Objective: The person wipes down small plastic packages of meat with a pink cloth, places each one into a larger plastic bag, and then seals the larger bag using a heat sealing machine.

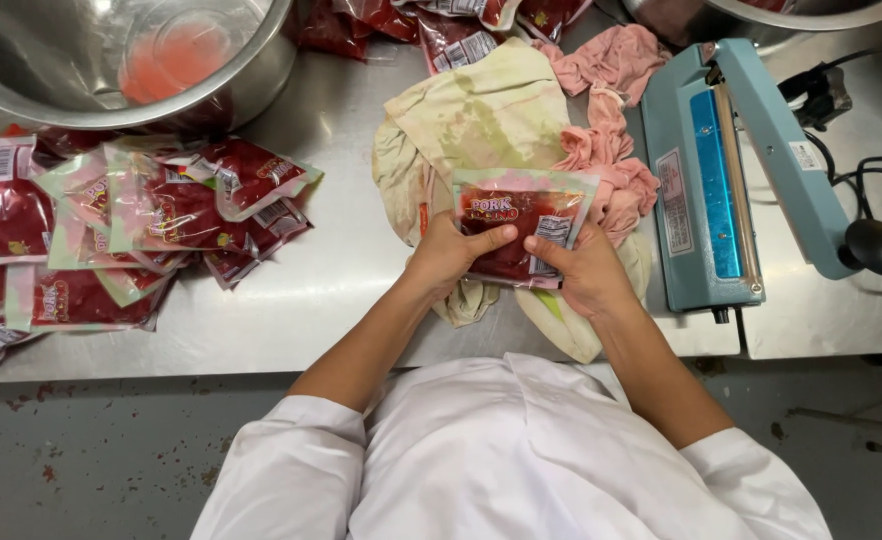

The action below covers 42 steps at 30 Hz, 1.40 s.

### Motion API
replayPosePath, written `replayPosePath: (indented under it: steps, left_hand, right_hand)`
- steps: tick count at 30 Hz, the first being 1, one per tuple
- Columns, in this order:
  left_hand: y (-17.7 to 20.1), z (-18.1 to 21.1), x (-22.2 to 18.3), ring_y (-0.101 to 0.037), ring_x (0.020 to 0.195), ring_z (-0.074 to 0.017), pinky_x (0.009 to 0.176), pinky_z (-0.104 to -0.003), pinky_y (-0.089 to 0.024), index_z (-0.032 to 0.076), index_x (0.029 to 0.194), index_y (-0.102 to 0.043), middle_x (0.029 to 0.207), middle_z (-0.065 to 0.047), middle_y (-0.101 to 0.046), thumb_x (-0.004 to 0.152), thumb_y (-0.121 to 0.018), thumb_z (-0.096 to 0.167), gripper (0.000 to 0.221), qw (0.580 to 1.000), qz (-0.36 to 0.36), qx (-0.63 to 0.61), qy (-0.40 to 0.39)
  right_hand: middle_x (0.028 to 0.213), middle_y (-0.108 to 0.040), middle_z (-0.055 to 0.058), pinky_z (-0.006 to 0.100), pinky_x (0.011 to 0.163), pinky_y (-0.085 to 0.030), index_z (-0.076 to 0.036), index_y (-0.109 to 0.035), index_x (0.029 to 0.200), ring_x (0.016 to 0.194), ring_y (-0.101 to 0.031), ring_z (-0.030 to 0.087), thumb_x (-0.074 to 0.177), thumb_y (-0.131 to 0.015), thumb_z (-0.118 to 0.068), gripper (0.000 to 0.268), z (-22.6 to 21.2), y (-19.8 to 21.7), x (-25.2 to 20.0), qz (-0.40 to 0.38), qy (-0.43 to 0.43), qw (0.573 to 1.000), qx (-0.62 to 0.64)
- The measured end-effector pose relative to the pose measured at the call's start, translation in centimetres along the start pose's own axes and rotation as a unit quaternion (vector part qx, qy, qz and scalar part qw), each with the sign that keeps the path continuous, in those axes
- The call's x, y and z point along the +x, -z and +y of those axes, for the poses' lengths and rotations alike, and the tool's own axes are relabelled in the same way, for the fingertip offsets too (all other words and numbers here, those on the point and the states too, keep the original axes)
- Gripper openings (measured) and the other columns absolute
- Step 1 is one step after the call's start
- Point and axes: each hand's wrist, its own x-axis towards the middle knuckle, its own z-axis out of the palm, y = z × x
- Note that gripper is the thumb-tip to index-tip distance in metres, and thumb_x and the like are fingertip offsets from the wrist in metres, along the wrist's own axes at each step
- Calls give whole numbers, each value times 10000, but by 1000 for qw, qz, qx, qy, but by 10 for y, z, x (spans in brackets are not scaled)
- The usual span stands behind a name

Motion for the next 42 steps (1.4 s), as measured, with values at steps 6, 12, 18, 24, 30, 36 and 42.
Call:
replayPosePath:
  steps: [6, 12, 18, 24, 30, 36, 42]
  left_hand:
    - [1, 4, -5, -697, 889, -184, 841, -349, -571, -22, 1061, -753, 932, -111, -754, 711, -972, 218, 478, 999, 24, -26, -15]
    - [-2, 19, -4, -705, 894, -195, 859, -370, -574, -48, 1091, -734, 956, -146, -764, 723, -963, 292, 551, 1000, 21, -2, -6]
    - [1, 25, 26, -715, 810, -161, 736, -312, -609, -17, 1131, -739, 882, -93, -745, 901, -820, 183, 315, 998, -14, -40, -44]
    - [31, 70, 160, -700, 750, -155, 695, -312, -593, 12, 1080, -730, 847, -66, -727, 985, -710, 215, 225, 986, -2, -17, -163]
    - [48, 178, 289, -544, 1351, -418, 1077, -560, -424, 106, 1596, -107, 1508, -226, -471, 1002, -658, 223, 819, 847, 239, 373, -294]
    - [-7, 166, 284, -111, 1550, -378, 1272, -528, -106, 43, 1596, -235, 1667, -191, -231, 1108, -309, 325, 568, 697, -7, 676, -237]
    - [7, 126, 317, -19, 1570, -375, 1261, -542, -43, 156, 1653, -131, 1715, -130, -100, 1052, -210, 621, 764, 630, 7, 726, -276]
  right_hand:
    - [956, -762, 51, 311, 833, -610, -73, -737, 1114, 859, -722, 115, 825, -835, -16, 310, -25, -9, -11, -36, -6, 999, 13]
    - [937, -763, 58, 292, 829, -611, -32, -736, 1123, 853, -711, 102, 856, -814, -23, 278, -8, 2, -4, 7, 19, 1000, 5]
    - [979, -770, 124, 341, 768, -650, -34, -708, 1124, 815, -735, 156, 910, -788, -88, 235, -4, 14, 20, 44, 28, 998, 19]
    - [1387, -603, 127, 339, 957, -580, -120, -356, 1502, 1053, -681, 147, 1034, -556, -254, 526, -29, 30, 3, 17, -2, 1000, 20]
    - [1174, -707, 195, 419, 942, -635, 13, -546, 1281, 1030, -733, 272, 988, -569, -102, 316, 19, 67, -3, -14, 82, 993, -78]
    - [1169, -708, 112, 349, 958, -539, -52, -696, 1175, 1147, -671, 265, 964, -526, -59, 271, 14, 75, -14, 10, 320, 855, -407]
    - [1276, -666, 128, 375, 1049, -514, -44, -692, 1201, 1223, -643, 277, 982, -548, -96, 267, 22, 83, -14, -18, 326, 861, -390]
